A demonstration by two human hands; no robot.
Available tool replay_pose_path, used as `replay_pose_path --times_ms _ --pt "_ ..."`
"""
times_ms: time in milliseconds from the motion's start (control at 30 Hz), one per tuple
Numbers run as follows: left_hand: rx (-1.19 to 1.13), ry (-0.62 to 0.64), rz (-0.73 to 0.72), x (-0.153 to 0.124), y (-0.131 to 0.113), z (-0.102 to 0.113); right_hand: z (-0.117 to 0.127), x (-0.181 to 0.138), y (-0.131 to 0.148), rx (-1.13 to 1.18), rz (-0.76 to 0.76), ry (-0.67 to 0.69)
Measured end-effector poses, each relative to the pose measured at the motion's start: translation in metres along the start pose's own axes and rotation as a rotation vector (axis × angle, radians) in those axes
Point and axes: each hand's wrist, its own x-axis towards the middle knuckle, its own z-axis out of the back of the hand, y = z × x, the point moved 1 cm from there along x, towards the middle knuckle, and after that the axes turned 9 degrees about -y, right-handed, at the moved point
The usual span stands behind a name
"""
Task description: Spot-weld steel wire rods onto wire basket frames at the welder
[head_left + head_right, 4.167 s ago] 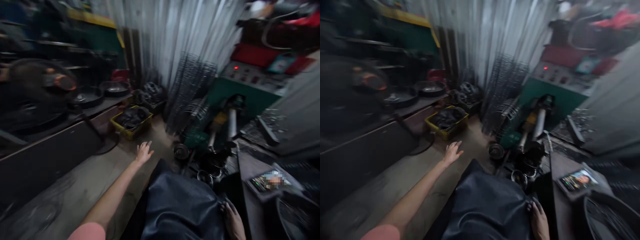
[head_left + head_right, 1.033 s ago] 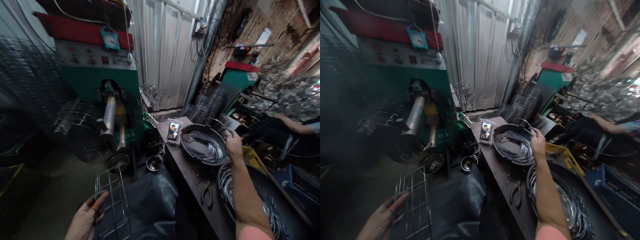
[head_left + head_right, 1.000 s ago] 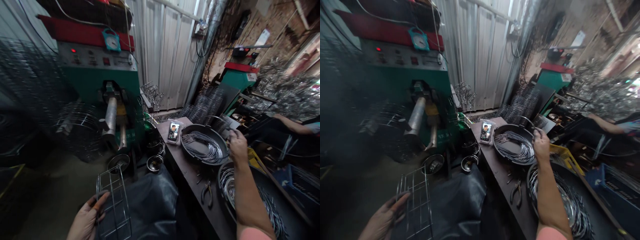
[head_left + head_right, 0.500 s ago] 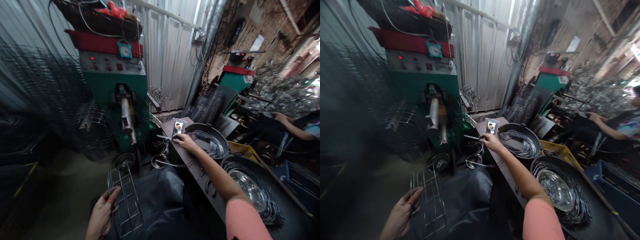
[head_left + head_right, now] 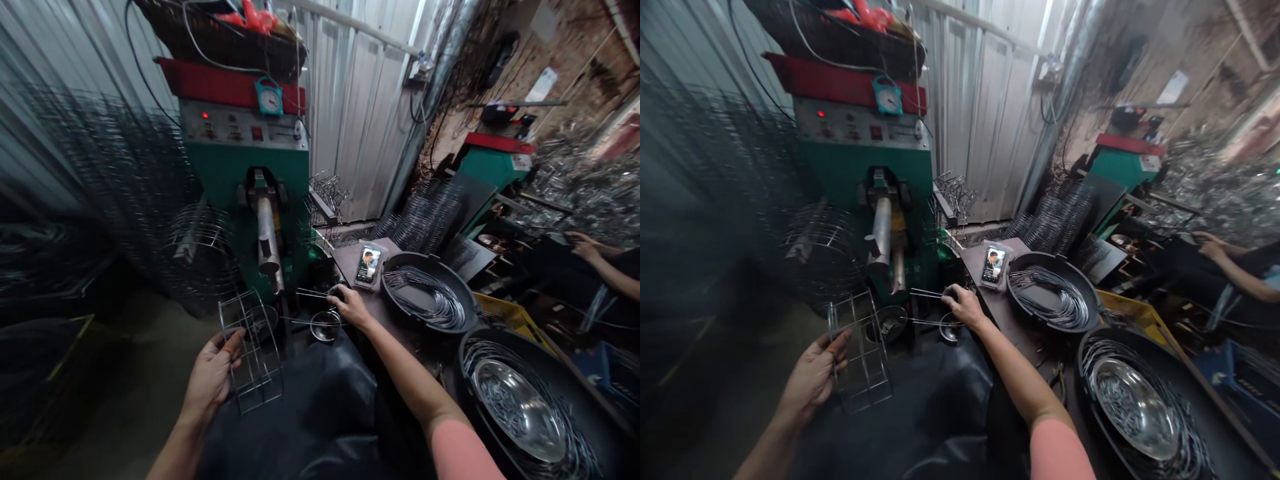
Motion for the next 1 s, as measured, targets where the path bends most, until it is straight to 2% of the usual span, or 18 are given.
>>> replay_pose_path --times_ms 200,300,467,567,667,767,1000 --pt "-0.018 0.0 0.052 0.019 0.008 -0.015 -0.018 0.007 -0.011 0.071 -0.043 -0.007" --pt "-0.03 0.012 0.059 0.025 0.007 -0.022 -0.025 0.011 -0.014 0.188 -0.032 0.031" --pt "-0.038 0.01 0.067 0.032 0.002 -0.027 -0.03 0.015 -0.007 0.404 -0.061 0.216" --pt "-0.04 0.003 0.074 0.036 0.001 -0.028 -0.034 0.014 -0.003 0.45 -0.125 0.349" --pt "-0.045 -0.005 0.083 0.039 0.002 -0.028 -0.038 0.013 -0.003 0.441 -0.179 0.411" --pt "-0.051 0.004 0.073 0.042 0.003 -0.027 -0.04 0.014 -0.004 0.399 -0.19 0.395" --pt "0.006 -0.012 0.073 0.042 0.005 -0.027 -0.037 0.017 -0.005 0.342 -0.139 0.219"
